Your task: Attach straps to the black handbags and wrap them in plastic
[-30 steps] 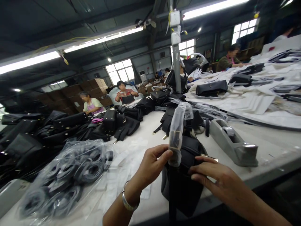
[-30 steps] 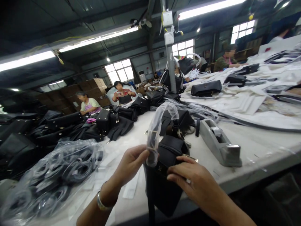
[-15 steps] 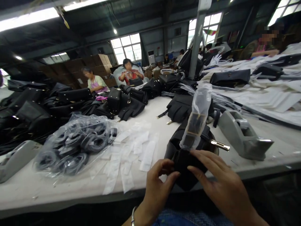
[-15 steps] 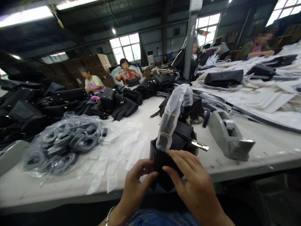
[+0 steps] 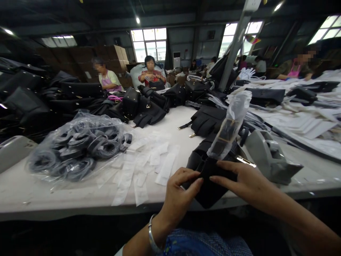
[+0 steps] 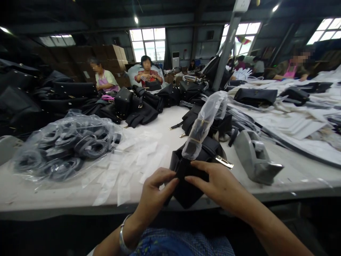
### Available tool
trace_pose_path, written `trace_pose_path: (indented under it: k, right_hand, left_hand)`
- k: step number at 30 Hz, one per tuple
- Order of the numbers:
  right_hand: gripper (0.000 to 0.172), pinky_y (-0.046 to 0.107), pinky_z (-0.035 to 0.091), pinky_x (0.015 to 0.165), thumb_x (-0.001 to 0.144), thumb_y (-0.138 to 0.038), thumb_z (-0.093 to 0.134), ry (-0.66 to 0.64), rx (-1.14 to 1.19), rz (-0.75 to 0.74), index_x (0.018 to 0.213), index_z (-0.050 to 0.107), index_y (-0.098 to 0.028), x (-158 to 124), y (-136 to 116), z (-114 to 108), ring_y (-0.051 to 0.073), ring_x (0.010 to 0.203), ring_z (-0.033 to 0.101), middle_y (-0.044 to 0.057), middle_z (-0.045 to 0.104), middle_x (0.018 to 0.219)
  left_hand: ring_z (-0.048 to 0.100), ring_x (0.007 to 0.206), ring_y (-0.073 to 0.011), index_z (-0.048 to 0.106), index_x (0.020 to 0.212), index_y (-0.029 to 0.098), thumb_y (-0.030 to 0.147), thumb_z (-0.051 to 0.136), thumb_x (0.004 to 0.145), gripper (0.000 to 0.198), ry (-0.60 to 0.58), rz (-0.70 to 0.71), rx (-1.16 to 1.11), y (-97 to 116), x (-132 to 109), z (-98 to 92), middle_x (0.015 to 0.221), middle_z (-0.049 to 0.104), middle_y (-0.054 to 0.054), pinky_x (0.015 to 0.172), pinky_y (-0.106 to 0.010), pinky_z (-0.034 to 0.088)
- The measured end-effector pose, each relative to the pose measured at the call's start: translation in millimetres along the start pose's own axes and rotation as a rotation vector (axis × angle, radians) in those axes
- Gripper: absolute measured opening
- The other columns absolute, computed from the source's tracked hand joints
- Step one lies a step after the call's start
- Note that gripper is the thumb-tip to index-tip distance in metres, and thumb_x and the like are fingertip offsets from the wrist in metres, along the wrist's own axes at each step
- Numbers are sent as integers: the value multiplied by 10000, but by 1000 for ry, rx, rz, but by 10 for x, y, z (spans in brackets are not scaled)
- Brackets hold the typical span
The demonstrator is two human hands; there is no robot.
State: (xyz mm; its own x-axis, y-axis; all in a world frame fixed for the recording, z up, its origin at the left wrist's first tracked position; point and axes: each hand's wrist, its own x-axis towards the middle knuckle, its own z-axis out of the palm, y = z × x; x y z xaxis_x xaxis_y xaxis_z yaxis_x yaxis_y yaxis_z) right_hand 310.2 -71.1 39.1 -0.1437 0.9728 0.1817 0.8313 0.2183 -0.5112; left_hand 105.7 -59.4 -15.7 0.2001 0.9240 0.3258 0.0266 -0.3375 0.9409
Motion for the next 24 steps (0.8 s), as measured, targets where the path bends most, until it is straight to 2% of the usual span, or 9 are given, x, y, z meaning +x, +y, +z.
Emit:
trace_pose_path:
  k: [6,12,21,24]
  right_hand:
    - [450,453,592,932,818,-430,697,-20,65,76,1158,750,-140,2,-60,-6,347,1052,721,130,758,1144]
    - [348,392,598,894,858,-392,665,-61,185,71,1126,761,-193,-3,-117,-38,284,974,747,61,783,1103]
    - [210,276,576,836,868,-285,677,-55,225,22,1044,789,-259,7,-123,-20,205,870,755,-20,807,951]
    - [176,255,567,797,872,-282,679,-59,220,-5,1007,791,-267,7,-123,-22,192,865,755,-31,806,963]
  left_hand:
    - [668,819,-164,786,867,171,189,750,825,58,22,28,-22,5,38,37,877,717,-57,755,-260,523]
    - [674,826,-155,776,892,196,183,747,829,70,69,67,-21,-12,78,57,883,724,-35,750,-246,530]
    - [681,818,-160,773,881,193,154,742,826,74,45,147,60,93,143,11,873,737,-41,750,-256,538]
    - [675,804,-151,770,888,190,166,738,835,66,5,136,55,92,172,-10,874,732,-39,741,-248,537]
